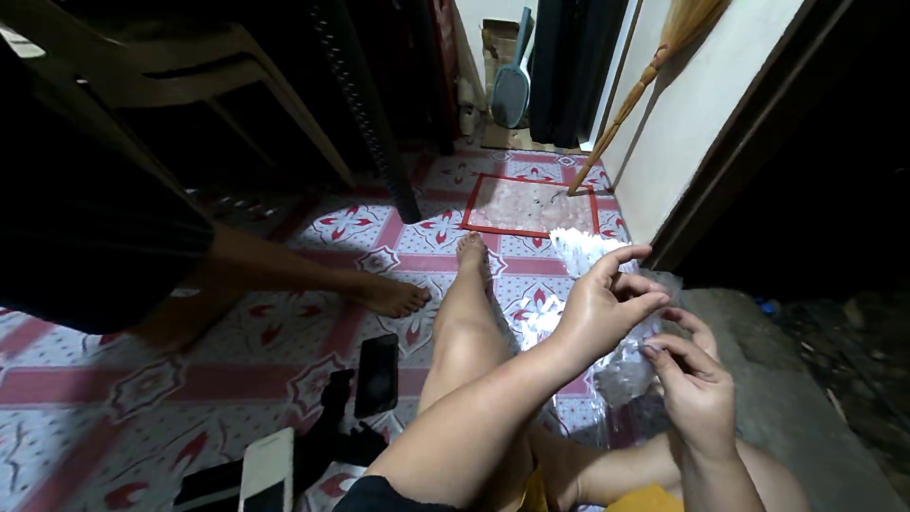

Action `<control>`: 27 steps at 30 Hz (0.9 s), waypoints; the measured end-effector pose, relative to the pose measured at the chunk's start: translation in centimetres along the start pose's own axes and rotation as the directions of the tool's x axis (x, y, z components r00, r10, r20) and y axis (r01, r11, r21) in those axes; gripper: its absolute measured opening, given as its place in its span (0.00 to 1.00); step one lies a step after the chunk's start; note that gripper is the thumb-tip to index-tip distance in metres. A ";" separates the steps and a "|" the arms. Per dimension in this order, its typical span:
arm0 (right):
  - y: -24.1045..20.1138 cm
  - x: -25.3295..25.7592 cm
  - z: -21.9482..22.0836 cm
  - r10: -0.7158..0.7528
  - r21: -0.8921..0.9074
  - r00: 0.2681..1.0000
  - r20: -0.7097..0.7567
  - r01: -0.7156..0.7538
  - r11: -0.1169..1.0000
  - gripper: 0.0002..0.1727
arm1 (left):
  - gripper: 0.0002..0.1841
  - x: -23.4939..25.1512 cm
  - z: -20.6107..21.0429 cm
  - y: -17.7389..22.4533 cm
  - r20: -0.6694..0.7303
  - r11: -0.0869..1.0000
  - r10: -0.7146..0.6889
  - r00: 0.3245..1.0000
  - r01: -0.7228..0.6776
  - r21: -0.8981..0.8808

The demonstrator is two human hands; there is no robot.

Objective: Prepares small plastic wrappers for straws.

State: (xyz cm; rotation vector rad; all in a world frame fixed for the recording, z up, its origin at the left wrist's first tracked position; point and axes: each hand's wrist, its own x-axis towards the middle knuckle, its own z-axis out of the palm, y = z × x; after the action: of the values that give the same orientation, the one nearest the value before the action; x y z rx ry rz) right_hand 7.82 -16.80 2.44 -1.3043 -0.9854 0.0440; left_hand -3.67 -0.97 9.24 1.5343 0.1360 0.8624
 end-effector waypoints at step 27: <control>-2.3 3.9 -0.8 -0.017 0.377 1.000 0.000 0.015 0.926 0.04 | 0.42 -0.2 1.8 -3.5 0.079 0.987 0.147 0.986 -0.152 0.058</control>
State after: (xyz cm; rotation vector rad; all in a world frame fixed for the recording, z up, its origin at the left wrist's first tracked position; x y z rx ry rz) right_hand 9.59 -16.05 6.57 -0.9411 -0.9358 0.2140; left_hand -1.34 -1.83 6.16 1.6500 -0.0067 0.9244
